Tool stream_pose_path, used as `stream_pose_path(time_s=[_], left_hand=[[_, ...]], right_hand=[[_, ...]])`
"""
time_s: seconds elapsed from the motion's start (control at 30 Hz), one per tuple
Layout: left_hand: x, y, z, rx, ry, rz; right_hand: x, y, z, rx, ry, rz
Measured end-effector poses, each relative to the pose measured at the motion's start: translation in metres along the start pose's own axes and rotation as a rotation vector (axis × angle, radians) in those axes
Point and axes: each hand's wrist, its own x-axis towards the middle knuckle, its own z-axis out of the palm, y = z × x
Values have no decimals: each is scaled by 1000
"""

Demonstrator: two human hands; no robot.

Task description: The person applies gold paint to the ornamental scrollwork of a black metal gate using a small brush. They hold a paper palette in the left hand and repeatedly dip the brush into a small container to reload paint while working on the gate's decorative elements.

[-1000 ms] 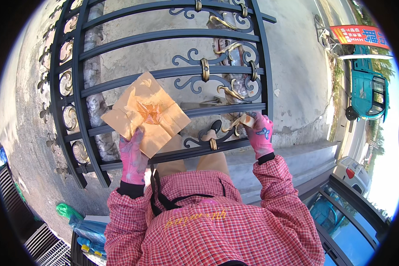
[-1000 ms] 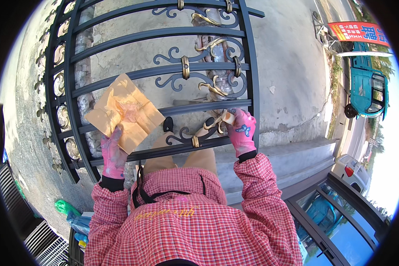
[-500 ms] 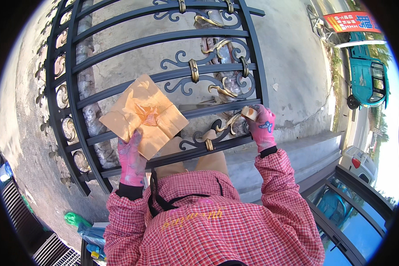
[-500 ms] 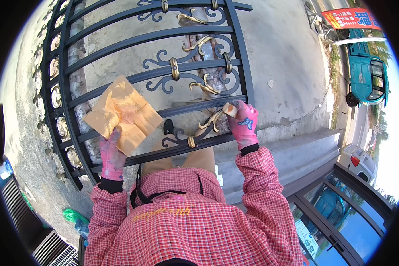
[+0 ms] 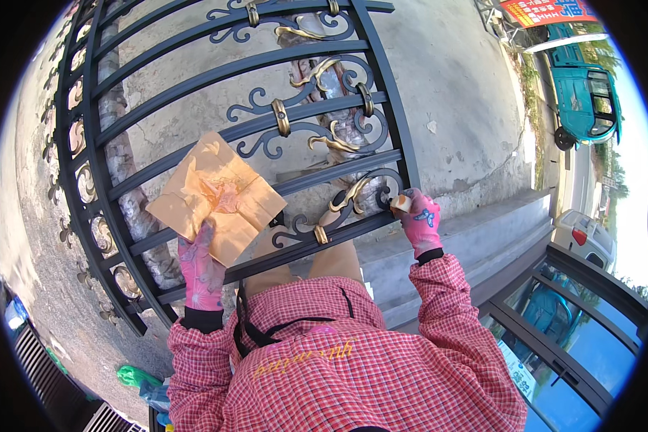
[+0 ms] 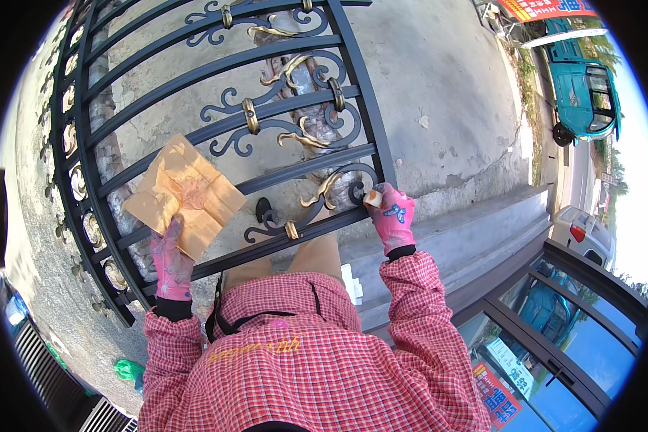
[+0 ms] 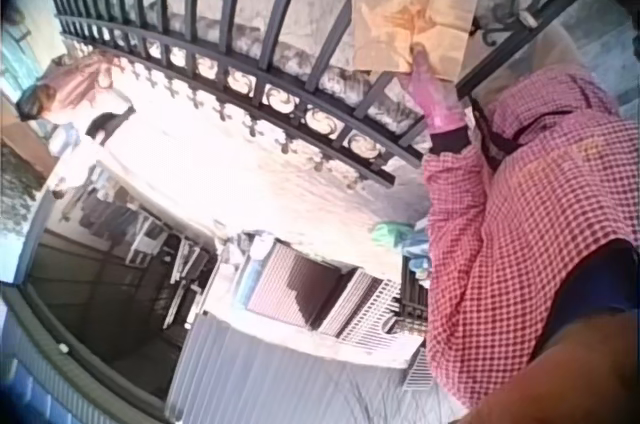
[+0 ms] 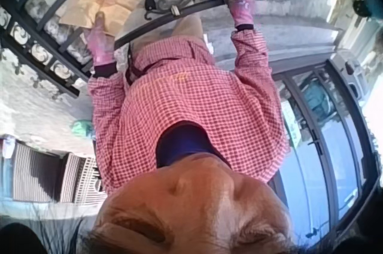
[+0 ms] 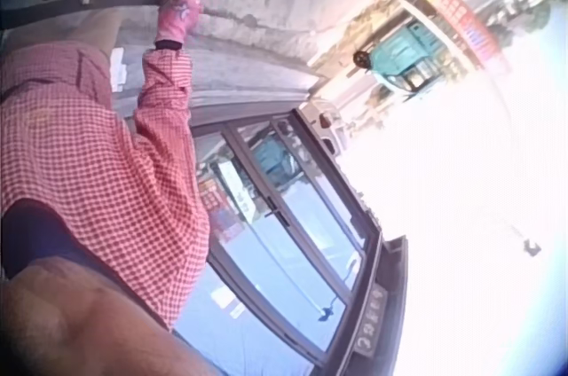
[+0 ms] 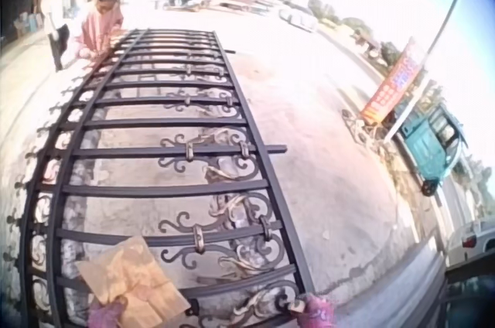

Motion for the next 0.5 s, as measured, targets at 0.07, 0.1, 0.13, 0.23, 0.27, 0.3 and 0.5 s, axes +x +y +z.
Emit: stream_pose_path(time_s=[0.07,0.1,0.13,0.23,0.27,0.3,0.5], left_hand=[[0,1,2,2,-4,-3],[-2,2,4,-10,2,-4],[-3,3,5,-23,7,-5],[-5,4,10,4,2,-13],[-6,2,9,3,5,-23],[-4,0,7,-3,11,-26],[-2,0,4,-33,-44,-15]], right_hand=[[-5,8,5,45,-47,61],[-9,7,-2,94,-72,111],[-11,7,-7,144,-98,160],[-3,-1,-4,217,3,99],[-2,-2,-3,206,30,67],[-4,0,3,98,8,13],[-18,2,4,142,97,27]])
